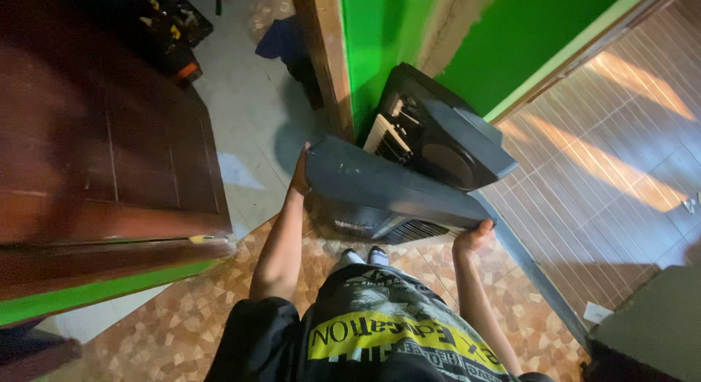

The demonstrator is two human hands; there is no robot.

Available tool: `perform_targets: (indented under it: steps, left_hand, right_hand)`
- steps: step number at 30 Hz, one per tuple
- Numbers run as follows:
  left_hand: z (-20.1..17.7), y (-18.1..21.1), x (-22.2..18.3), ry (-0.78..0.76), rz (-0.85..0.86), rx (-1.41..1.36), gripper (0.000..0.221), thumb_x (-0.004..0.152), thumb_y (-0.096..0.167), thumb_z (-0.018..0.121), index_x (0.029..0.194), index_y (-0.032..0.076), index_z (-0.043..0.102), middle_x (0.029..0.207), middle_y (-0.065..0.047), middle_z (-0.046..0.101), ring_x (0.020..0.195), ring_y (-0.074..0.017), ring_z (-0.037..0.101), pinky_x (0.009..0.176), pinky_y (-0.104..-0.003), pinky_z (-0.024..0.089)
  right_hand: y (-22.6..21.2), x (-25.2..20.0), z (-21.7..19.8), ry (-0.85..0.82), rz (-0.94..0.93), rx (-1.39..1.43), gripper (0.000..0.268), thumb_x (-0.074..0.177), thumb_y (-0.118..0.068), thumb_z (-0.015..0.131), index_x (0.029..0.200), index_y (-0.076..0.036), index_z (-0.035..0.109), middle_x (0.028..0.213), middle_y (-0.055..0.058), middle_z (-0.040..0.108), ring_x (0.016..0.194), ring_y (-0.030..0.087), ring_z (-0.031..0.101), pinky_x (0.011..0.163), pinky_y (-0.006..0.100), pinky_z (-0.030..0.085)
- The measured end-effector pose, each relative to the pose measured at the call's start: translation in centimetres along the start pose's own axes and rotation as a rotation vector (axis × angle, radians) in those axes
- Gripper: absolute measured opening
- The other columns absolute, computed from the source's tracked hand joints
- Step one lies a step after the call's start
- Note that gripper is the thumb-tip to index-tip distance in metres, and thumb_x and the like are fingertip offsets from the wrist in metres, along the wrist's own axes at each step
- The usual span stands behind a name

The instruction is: The person adjusts controls on a small electronic mixer, then picks up a keyboard, carries it through a doorway into another room, and leans it vertically against a wall.

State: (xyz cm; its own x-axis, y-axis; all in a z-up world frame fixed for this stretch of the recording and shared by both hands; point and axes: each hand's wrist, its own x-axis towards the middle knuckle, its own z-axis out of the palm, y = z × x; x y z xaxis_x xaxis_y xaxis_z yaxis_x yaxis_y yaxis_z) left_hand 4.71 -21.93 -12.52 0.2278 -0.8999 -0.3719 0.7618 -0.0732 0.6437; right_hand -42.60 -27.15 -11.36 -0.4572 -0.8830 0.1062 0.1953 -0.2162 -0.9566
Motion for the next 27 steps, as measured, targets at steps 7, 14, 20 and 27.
perform_targets:
  steps: [7,14,20,27]
  left_hand:
    - [-0.3,-0.2,-1.1,0.004,-0.002,-0.018,0.073,0.102,0.065,0.048,0.141,0.006,0.061,0.138,-0.009,0.064,0.126,-0.0228,0.057,0.108,-0.039,0.048]
    - [-0.9,-0.3,-4.6,-0.046,0.012,0.009,0.075,0.1,0.065,0.041,0.14,0.005,0.059,0.135,-0.011,0.067,0.122,-0.025,0.062,0.105,-0.04,0.05]
    - [-1.7,-0.7,-7.7,0.126,0.103,-0.006,0.073,0.107,0.06,0.04,0.139,-0.002,0.06,0.126,-0.012,0.069,0.113,-0.0226,0.065,0.102,-0.035,0.051]
    - [-3.9,-2.6,-12.3,0.188,0.218,-0.014,0.069,0.106,0.06,0.038,0.121,0.0,0.069,0.103,-0.008,0.074,0.092,-0.0178,0.069,0.084,-0.031,0.056]
  right_hand:
    - [-1.1,-0.3,-0.3,-0.001,0.04,-0.011,0.071,0.097,-0.066,0.06,0.12,0.001,0.054,0.118,0.01,0.062,0.11,0.023,0.059,0.1,0.04,0.048]
    - [-0.6,-0.2,0.1,-0.09,0.035,-0.086,0.065,0.104,-0.061,0.053,0.113,0.003,0.057,0.11,0.012,0.061,0.102,0.023,0.057,0.094,0.04,0.048]
    - [0.1,0.2,0.0,-0.144,-0.004,-0.383,0.069,0.102,-0.063,0.04,0.103,0.003,0.06,0.101,0.014,0.06,0.094,0.025,0.056,0.084,0.042,0.045]
    - [0.3,0.2,-0.1,-0.324,-0.03,-0.77,0.074,0.109,-0.061,0.023,0.106,0.006,0.057,0.11,0.027,0.056,0.102,0.043,0.054,0.091,0.053,0.041]
